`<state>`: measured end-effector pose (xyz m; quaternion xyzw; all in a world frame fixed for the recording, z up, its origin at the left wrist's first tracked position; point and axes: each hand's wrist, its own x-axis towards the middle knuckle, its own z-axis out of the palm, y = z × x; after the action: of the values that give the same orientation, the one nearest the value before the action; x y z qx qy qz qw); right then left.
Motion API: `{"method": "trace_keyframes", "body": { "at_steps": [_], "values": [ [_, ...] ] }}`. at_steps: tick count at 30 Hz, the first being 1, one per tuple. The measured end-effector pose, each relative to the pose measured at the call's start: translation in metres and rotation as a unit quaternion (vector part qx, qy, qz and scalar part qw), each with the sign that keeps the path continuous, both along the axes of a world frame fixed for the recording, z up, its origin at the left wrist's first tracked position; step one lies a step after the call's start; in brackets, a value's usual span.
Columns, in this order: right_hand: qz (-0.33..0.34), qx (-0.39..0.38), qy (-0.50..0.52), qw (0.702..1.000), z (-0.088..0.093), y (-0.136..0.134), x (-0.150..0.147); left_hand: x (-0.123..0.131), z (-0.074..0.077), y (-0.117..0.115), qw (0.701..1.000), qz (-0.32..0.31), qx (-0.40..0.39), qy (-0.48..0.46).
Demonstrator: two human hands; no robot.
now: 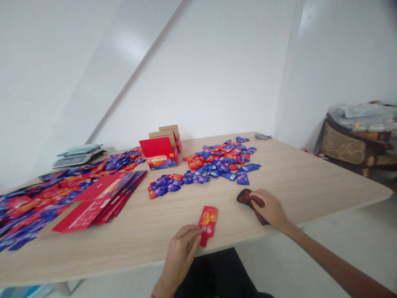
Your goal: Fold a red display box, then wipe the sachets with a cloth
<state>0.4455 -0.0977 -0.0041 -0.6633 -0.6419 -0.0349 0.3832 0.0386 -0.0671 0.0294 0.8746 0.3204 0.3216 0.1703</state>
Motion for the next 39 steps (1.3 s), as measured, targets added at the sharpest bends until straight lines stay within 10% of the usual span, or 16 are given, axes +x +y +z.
{"method": "trace_keyframes", "body": {
  "at_steps": [6, 16, 27, 39],
  "values": [
    [-0.017, -0.006, -0.032, 0.999, 0.005, -0.001, -0.007, 0.046, 0.013, 0.0, 0.967, 0.168, 0.087, 0.171],
    [-0.024, 0.002, -0.036, 0.999, 0.0, 0.001, -0.005, 0.066, 0.01, 0.012, 0.949, 0.191, 0.067, 0.242],
    [-0.035, 0.017, -0.034, 0.999, -0.004, 0.002, -0.007, 0.068, 0.038, 0.055, 0.952, 0.03, 0.097, 0.29],
    [-0.039, 0.033, -0.04, 0.998, -0.014, 0.006, -0.005, 0.101, 0.088, 0.2, 0.928, -0.154, 0.136, 0.31]
  ]
}}
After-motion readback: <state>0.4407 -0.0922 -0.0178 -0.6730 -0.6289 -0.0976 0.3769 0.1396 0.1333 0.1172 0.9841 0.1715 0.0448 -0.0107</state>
